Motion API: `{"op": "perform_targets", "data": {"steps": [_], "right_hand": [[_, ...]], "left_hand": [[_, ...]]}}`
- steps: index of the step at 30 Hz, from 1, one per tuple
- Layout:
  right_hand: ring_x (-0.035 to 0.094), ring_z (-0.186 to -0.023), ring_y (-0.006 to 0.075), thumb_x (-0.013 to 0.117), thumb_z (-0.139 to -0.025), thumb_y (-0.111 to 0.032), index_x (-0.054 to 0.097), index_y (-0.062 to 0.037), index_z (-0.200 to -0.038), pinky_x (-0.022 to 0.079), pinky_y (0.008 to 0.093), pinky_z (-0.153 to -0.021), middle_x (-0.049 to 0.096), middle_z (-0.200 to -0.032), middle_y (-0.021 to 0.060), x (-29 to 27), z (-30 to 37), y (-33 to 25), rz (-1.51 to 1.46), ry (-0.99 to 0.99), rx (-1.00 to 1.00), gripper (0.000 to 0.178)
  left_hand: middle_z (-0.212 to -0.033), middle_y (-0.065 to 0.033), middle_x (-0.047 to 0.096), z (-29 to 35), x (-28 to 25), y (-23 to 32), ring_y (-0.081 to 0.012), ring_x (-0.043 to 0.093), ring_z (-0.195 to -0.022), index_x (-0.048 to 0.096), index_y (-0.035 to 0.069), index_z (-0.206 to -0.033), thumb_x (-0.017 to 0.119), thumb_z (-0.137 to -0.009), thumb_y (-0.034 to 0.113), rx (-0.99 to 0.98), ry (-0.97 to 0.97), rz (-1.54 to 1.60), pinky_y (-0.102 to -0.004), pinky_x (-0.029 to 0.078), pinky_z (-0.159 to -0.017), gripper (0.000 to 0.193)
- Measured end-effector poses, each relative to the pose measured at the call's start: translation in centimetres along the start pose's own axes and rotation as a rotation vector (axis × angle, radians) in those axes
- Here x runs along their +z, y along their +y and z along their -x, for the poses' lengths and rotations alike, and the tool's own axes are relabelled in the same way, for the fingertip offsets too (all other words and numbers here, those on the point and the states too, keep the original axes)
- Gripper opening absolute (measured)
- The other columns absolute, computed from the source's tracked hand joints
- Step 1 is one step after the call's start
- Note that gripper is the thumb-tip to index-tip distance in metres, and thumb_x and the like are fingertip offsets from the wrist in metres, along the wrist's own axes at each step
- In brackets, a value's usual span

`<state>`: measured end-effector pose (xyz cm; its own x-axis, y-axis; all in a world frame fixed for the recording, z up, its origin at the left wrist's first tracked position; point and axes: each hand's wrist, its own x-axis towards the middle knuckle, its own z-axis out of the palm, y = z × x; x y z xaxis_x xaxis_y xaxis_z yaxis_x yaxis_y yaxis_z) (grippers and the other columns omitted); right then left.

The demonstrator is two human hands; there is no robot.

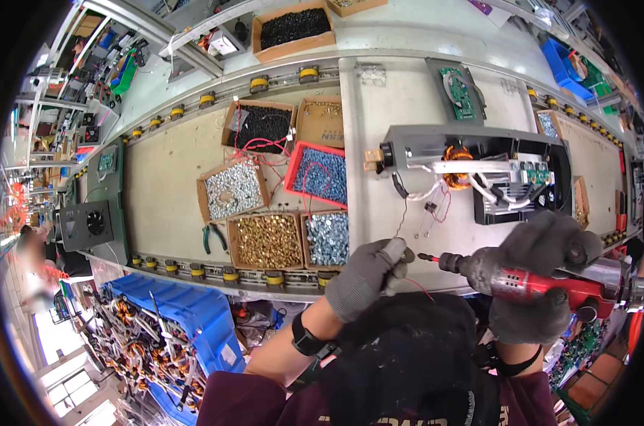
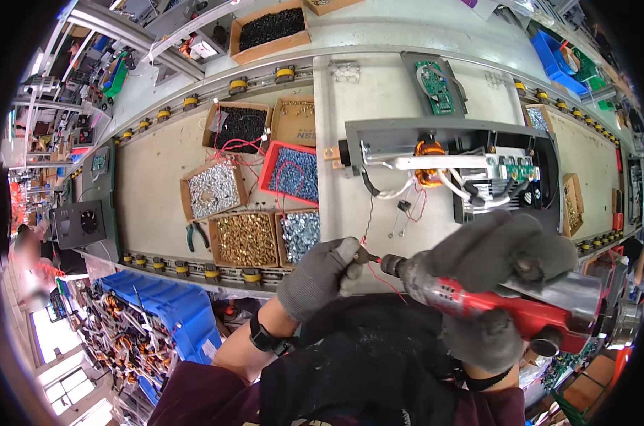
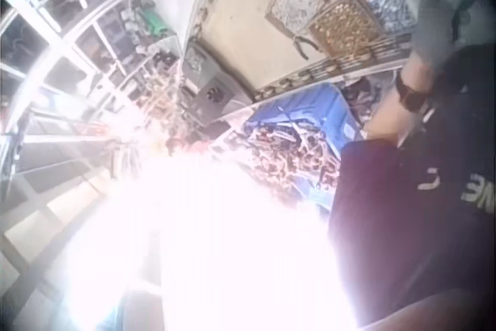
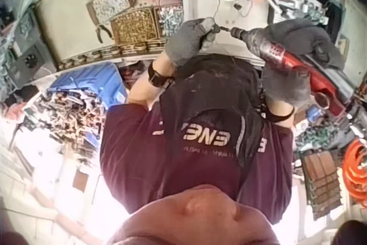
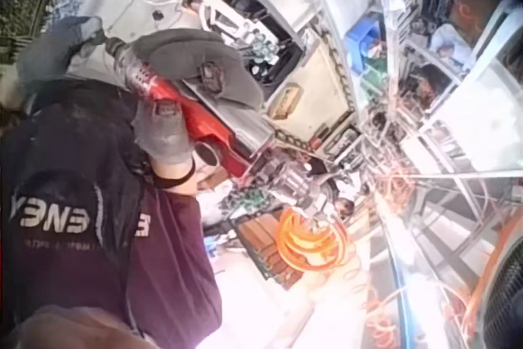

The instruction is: Assembling the internal components and housing of an electronic unit on a production line.

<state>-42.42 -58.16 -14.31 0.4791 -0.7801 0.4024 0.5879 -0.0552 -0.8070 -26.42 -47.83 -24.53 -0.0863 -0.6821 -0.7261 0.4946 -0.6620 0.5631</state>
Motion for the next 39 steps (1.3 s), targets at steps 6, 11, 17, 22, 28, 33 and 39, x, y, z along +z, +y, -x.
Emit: {"op": "perform_targets", "data": {"steps": [6, 11, 17, 22, 28, 33, 39], "right_hand": [[0.041, -0.101, 0.0132, 0.057, -0.078, -0.058, 0.04, -0.0108, -0.106, 0.035, 0.0292, -0.089, 0.041, -0.106, 0.0026, -0.5, 4.7, -1.9, 0.408, 0.156, 0.265, 0.057], [0.041, -0.099, 0.0141, 0.056, -0.078, -0.06, 0.04, -0.0119, -0.114, 0.033, 0.031, -0.09, 0.042, -0.114, 0.0016, -0.2, 7.1, -2.3, 0.436, 0.283, 0.347, 0.062], [0.063, -0.074, 0.0271, 0.08, -0.073, -0.02, 0.04, -0.0115, -0.095, 0.056, 0.0376, -0.066, 0.058, -0.083, 0.0129, 0.1, 6.6, -2.4, 0.213, 0.289, 0.04, 0.046], [0.042, -0.083, 0.0161, 0.067, -0.074, -0.052, 0.034, -0.0152, -0.096, 0.039, 0.0321, -0.073, 0.034, -0.093, 0.0036, 0.7, 8.5, -4.0, 0.365, 0.4, 0.348, 0.054], [0.041, -0.086, 0.0156, 0.068, -0.073, -0.053, 0.035, -0.015, -0.098, 0.039, 0.0325, -0.075, 0.035, -0.096, 0.0028, -2.7, 10.2, -5.4, 0.594, 0.251, 0.266, 0.056], [0.039, -0.086, 0.0154, 0.066, -0.073, -0.057, 0.034, -0.0151, -0.096, 0.037, 0.0302, -0.078, 0.033, -0.095, 0.0021, -2.5, 9.8, -5.9, 0.527, 0.247, 0.288, 0.057], [0.039, -0.086, 0.0147, 0.059, -0.073, -0.064, 0.036, -0.0129, -0.102, 0.035, 0.0286, -0.081, 0.035, -0.1, 0.0024, -3.0, 10.5, -6.2, 0.578, 0.361, 0.413, 0.063]], "left_hand": [[-0.064, -0.0024, 0.048, 1.1, 2.3, -2.4, -0.0099, 0.042, -0.051, 0.055, 0.0, -0.09, 0.051, -0.096, 0.04, 0.001, -0.103, 0.236, -0.0242, 0.038, -0.048, 0.041], [-0.063, -0.0016, 0.048, 1.4, 3.3, -3.1, -0.009, 0.043, -0.05, 0.056, 0.0, -0.088, 0.052, -0.095, 0.04, 0.032, -0.1, 0.125, -0.0227, 0.037, -0.046, 0.04], [-0.059, 0.0001, 0.049, 1.4, 4.6, -4.0, -0.0069, 0.042, -0.046, 0.058, 0.0, -0.083, 0.051, -0.093, 0.048, -0.024, -0.116, 0.028, -0.0225, 0.034, -0.042, 0.05], [-0.058, -0.0002, 0.049, 0.5, 5.4, -4.9, -0.0072, 0.04, -0.045, 0.058, 0.0, -0.082, 0.049, -0.093, 0.051, -0.086, -0.211, -0.089, -0.0224, 0.034, -0.042, 0.053], [-0.062, -0.0015, 0.051, -0.5, 6.8, -5.8, -0.0075, 0.043, -0.049, 0.059, -0.002, -0.089, 0.049, -0.094, 0.047, -0.115, -0.271, 0.037, -0.0223, 0.036, -0.045, 0.05], [-0.065, -0.002, 0.053, -1.1, 7.3, -6.3, -0.0076, 0.045, -0.052, 0.059, -0.002, -0.092, 0.052, -0.095, 0.042, -0.063, -0.276, 0.085, -0.0222, 0.038, -0.047, 0.045], [-0.065, -0.001, 0.053, -1.3, 7.3, -6.5, -0.0073, 0.045, -0.052, 0.06, -0.001, -0.092, 0.052, -0.095, 0.041, -0.036, -0.303, 0.101, -0.0217, 0.037, -0.048, 0.042]]}}
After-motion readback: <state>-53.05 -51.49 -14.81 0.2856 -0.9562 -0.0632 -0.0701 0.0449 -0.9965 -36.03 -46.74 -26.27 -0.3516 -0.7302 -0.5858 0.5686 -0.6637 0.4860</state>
